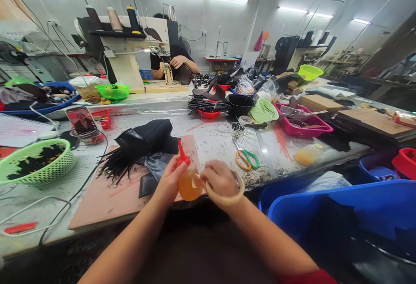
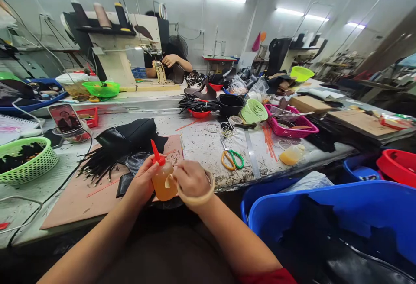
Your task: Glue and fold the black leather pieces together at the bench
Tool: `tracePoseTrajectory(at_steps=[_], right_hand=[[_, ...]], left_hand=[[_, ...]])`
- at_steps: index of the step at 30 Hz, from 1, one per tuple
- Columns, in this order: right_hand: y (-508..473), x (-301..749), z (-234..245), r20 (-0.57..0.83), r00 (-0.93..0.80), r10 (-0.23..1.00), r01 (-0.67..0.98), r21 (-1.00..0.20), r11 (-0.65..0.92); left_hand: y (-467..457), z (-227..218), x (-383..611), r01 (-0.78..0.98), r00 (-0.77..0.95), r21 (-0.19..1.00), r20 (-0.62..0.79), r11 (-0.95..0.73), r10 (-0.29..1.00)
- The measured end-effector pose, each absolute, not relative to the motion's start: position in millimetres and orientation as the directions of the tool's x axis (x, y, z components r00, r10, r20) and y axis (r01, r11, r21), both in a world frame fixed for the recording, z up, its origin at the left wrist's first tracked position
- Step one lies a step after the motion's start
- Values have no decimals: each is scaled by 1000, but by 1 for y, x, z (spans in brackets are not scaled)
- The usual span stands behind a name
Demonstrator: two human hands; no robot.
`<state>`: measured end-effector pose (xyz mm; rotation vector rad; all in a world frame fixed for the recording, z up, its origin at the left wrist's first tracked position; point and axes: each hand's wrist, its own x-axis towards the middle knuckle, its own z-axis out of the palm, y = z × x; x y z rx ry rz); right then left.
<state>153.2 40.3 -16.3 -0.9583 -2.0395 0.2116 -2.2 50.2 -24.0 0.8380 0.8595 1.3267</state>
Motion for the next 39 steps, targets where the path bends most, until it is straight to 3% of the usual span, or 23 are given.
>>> tracePoseTrajectory(at_steps=[3,5,9,13,16,19,22,29,33,36,39], right_hand=[[12,157,-15,753,-409,515,491,-294,820],[3,161,-7,759,-439,481,414,-305,858],[19,167,13,542,-515,664,310,-604,734],[43,162,21,407,-424,809,461,-672,579],[36,154,14,589,-353,727,522,-522,675],[14,150,5,839,-337,427,518,-214,829],[-4,153,3,885,-354,304,488,-103,867],[-28,170,24,792,-510,336,392,-134,910],[-36,175,31,699,-594,397,263,-297,918],[-22,172,30,621,-572,535,322,-430,844],[2,164,27,586,-486,648,498,-424,757]], left_hand=[[52,-18,-4,-480,-20,877,-52,36,998],[52,-15,-4,-483,-24,875,-63,43,998],[44,-12,-2,-473,52,878,-63,80,997],[35,-9,2,-470,139,878,-31,93,990],[31,-4,1,-471,155,878,-14,87,988],[27,2,-1,-474,136,878,-9,73,991],[22,4,3,-496,154,862,-27,102,988],[18,4,12,-505,209,840,-105,199,972],[24,6,9,-494,104,849,-156,187,982],[25,3,10,-469,87,869,-134,159,987],[20,-2,16,-432,85,895,-81,110,993]])
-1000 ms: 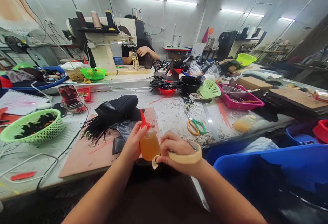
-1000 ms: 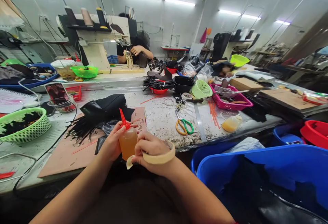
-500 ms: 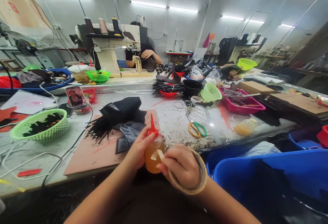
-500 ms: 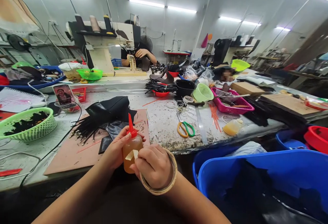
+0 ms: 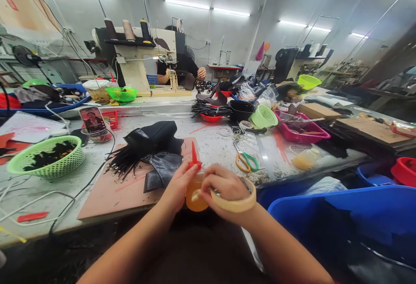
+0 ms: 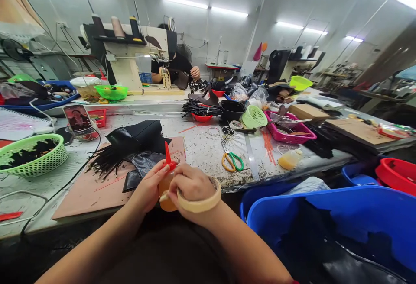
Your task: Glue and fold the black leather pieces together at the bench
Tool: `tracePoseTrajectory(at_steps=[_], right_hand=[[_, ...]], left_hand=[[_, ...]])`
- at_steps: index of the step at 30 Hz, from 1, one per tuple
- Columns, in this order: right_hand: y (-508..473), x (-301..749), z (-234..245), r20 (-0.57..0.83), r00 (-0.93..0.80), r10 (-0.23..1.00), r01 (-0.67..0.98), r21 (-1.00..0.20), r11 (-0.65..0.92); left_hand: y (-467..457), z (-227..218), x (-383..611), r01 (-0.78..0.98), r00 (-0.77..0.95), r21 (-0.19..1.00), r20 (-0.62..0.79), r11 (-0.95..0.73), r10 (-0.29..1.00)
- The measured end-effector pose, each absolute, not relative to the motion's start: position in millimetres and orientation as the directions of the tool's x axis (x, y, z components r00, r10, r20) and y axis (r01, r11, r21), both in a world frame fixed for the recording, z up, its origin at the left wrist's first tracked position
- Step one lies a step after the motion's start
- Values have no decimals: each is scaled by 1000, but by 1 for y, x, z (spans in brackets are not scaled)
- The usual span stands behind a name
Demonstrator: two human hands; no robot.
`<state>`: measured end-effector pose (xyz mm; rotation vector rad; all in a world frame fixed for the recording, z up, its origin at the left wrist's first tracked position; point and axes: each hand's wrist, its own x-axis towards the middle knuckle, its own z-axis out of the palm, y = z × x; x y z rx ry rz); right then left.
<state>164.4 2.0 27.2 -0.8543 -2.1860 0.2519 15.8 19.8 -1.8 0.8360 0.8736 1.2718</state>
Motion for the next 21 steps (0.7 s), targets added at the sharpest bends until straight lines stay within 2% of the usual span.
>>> tracePoseTrajectory(at_steps=[3,5,6,9,11,13,17,21], right_hand=[[19,157,23,609,-346,714,696,-344,630],[23,153,19,675,-278,684,745,-298,596],[22,151,16,726,-273,631,746,-255,615],[9,148,8,856,-370,362,636,-50,770],[-4,148,3,869,-420,260,512,-9,859],[-14,152,2,846,-434,310,438,-102,893],[-11,162,9,722,-439,535,389,-384,838],[11,161,24,592,-519,617,297,-552,779]], left_hand=[[15,-3,19,-392,80,919,-23,52,997],[14,-2,19,-371,64,928,0,23,998],[15,-2,18,-367,53,930,5,15,999],[22,-1,12,-392,-1,920,-14,13,1000],[28,-1,6,-426,-48,905,-48,23,998],[32,0,1,-452,-78,891,-80,36,994],[34,1,-4,-472,-68,880,-97,53,993],[30,0,-1,-467,-28,883,-69,48,997]])
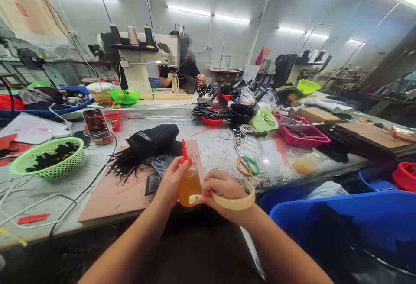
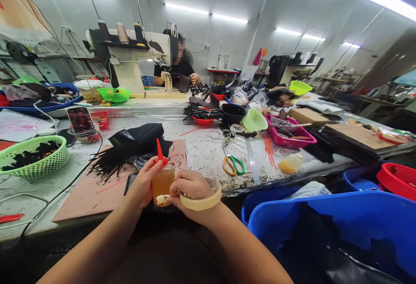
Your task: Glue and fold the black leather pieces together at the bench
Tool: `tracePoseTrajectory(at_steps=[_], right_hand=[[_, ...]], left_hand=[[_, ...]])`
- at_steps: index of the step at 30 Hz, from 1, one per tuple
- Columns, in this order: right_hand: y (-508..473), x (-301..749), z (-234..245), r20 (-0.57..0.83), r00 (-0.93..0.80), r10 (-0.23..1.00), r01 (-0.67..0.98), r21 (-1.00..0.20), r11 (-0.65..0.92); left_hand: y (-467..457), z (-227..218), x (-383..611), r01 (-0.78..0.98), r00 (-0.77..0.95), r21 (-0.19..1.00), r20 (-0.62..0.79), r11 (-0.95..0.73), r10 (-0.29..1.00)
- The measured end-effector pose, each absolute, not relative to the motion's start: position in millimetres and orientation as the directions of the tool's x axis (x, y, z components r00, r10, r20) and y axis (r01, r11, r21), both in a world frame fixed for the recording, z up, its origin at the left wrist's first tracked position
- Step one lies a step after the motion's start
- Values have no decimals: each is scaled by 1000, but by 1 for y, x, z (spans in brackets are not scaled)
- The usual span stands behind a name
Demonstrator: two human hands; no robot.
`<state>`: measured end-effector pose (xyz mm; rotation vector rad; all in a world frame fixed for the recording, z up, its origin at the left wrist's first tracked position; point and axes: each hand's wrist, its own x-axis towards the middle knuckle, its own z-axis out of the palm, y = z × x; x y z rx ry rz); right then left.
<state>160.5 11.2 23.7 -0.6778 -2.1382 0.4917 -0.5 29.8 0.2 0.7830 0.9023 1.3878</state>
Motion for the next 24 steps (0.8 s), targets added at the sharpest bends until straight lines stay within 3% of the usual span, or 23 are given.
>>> tracePoseTrajectory(at_steps=[3,6,9,11,14,17,21,24], right_hand=[[26,154,34,498,-558,664,311,-616,724],[37,150,39,377,-538,754,441,-636,633],[42,147,34,386,-443,809,534,-611,584],[40,144,25,532,-414,739,533,-516,671],[30,139,9,804,-394,445,509,-212,834],[11,138,4,883,-394,253,485,-34,874],[-16,148,11,832,-507,224,302,-73,951],[-20,156,16,812,-488,320,236,-230,944]], left_hand=[[26,-1,2,-450,1,893,-29,27,1000],[21,0,0,-417,61,908,0,25,998],[20,2,-7,-378,110,925,14,29,994],[20,2,-10,-376,111,926,17,26,994],[21,1,-9,-408,85,912,9,26,996],[21,-3,-4,-439,70,897,-28,56,997],[28,-5,-6,-481,5,872,-94,85,996],[33,-1,-13,-503,-36,862,-104,72,994]])
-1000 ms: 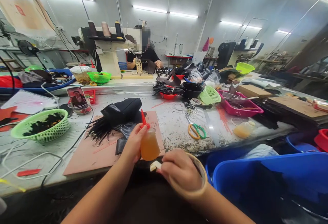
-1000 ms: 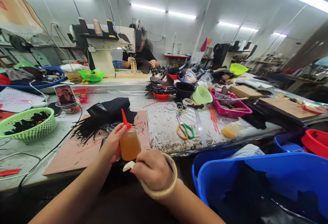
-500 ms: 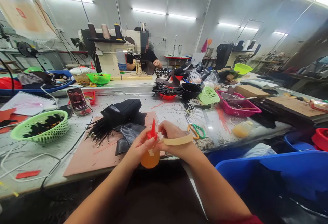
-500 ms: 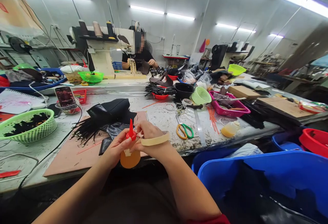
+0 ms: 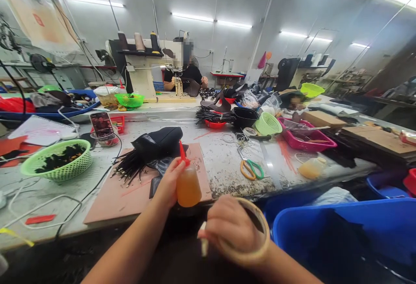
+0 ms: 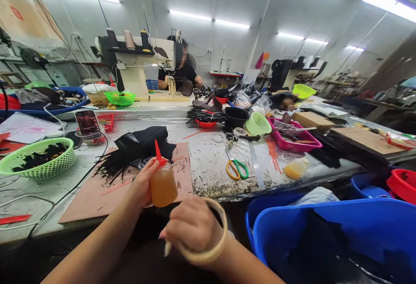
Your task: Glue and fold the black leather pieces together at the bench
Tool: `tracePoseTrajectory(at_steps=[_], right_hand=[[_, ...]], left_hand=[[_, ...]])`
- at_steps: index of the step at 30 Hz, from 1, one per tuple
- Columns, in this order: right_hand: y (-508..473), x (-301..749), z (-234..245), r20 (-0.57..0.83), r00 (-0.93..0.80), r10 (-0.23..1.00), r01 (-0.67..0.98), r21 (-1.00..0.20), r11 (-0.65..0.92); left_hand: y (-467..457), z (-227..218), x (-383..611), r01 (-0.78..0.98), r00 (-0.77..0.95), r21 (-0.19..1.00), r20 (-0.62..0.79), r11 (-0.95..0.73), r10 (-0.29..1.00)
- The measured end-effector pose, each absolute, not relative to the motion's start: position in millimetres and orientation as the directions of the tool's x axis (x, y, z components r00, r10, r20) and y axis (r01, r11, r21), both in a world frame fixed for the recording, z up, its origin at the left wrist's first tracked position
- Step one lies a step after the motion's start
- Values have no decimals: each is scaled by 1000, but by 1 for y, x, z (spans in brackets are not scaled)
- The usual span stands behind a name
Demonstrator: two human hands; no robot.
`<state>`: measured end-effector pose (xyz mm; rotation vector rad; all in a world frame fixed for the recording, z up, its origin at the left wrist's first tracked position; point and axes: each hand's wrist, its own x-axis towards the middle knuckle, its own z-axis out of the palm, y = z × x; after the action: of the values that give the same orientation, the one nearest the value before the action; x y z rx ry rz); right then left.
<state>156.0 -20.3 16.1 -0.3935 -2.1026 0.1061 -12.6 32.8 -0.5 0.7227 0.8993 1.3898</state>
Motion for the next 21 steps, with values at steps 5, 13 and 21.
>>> tracePoseTrajectory(at_steps=[5,13,21], right_hand=[[3,156,28,680,-466,566,269,-500,823],[34,148,43,488,-427,761,540,-537,648],[-3,142,16,883,-418,215,394,-37,918]], left_hand=[[28,7,-9,-502,21,862,-74,74,997],[16,2,-5,-421,92,907,12,28,996],[23,2,-13,-444,6,896,18,-13,1000]])
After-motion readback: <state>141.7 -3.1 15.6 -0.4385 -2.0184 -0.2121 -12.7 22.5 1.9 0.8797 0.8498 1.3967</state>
